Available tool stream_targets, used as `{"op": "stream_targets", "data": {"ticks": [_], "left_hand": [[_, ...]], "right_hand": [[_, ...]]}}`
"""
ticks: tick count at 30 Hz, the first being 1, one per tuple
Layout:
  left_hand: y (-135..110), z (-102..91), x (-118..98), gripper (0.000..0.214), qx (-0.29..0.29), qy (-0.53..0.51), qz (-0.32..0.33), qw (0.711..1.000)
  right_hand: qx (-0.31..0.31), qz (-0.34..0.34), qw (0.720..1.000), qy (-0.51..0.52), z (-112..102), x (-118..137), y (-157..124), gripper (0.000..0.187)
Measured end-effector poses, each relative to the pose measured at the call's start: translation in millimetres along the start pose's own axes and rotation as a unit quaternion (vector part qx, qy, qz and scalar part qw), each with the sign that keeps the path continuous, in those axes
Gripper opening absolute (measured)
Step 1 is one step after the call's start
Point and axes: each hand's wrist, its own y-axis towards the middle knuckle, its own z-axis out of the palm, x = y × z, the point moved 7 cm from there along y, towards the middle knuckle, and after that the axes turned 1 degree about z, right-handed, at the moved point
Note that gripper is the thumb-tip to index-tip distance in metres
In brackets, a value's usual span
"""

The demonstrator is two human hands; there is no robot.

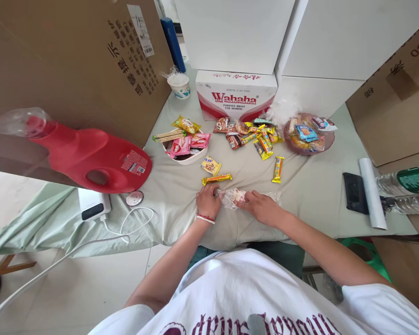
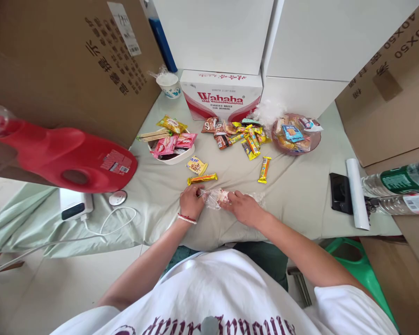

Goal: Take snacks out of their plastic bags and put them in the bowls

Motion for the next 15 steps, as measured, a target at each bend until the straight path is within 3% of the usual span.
{"op": "stream_targets", "data": {"ticks": [6, 11, 13, 15], "left_hand": [[-9, -0.7, -2, 0.021, 0.063, -0.106, -0.007, 0.992], [-27, 36.9, -48, 0.029, 0.138, -0.159, 0.047, 0.976], [-38, 49.1, -70, 0.036, 0.157, -0.094, 0.110, 0.977], [-51, 57.9, -87, 0.041, 0.166, 0.047, 0.200, 0.965]], "right_hand": [[-0.045, 0.026, 0.994, 0.094, 26, -5, -6, 0.049], [-0.121, 0.006, 0.977, 0.174, 24, -7, -8, 0.045], [-0.155, -0.004, 0.963, 0.222, 23, -12, -16, 0.044], [-0.216, 0.061, 0.942, 0.249, 20, -31, -28, 0.043]]}}
